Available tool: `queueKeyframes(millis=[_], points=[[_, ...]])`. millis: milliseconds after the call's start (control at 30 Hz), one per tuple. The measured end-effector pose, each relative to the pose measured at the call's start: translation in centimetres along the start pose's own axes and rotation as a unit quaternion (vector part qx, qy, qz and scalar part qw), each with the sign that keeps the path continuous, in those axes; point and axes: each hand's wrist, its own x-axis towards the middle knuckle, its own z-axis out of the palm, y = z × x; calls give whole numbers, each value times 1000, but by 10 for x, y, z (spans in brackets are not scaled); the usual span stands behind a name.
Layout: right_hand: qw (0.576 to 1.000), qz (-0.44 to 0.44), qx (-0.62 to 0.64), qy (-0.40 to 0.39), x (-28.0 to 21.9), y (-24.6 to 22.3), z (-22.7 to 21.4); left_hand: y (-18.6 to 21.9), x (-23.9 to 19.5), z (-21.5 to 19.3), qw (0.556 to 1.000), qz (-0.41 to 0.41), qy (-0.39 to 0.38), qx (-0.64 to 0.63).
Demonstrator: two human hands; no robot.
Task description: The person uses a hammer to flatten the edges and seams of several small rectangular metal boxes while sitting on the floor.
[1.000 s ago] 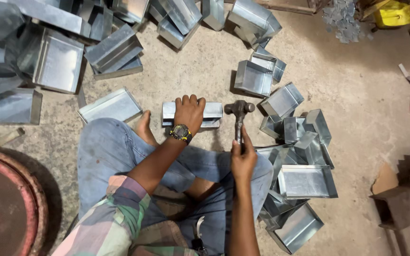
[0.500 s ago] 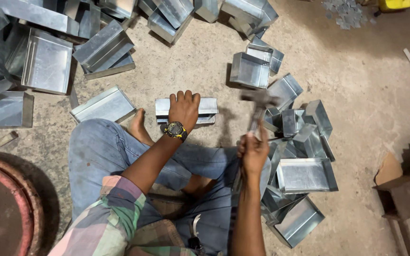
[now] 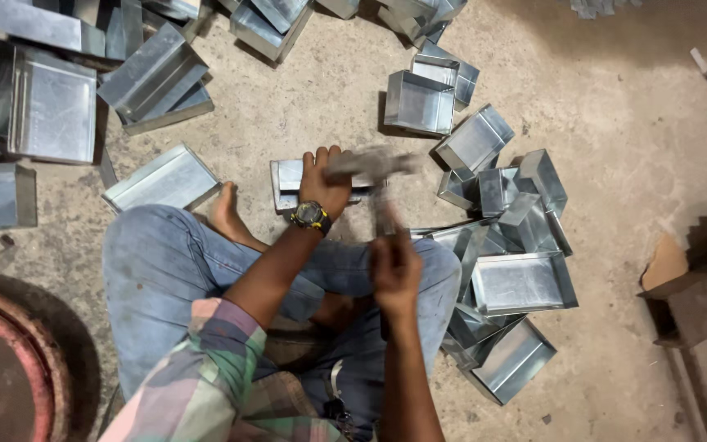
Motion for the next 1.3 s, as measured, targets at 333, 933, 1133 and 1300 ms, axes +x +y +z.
queueKeyframes(millis=[333, 933, 1133, 1300], points=[[973, 155, 73, 157, 24, 32, -45, -2, -3, 3, 987, 42, 98, 122], [994, 68, -39, 79, 19, 68, -20, -30, 3, -15, 989, 35, 51, 137], [978, 149, -102, 109, 21, 52, -25, -34, -1, 0, 984, 27, 75, 162], [993, 98, 31, 56, 21, 74, 8, -40, 2, -18, 992, 15, 46, 118]])
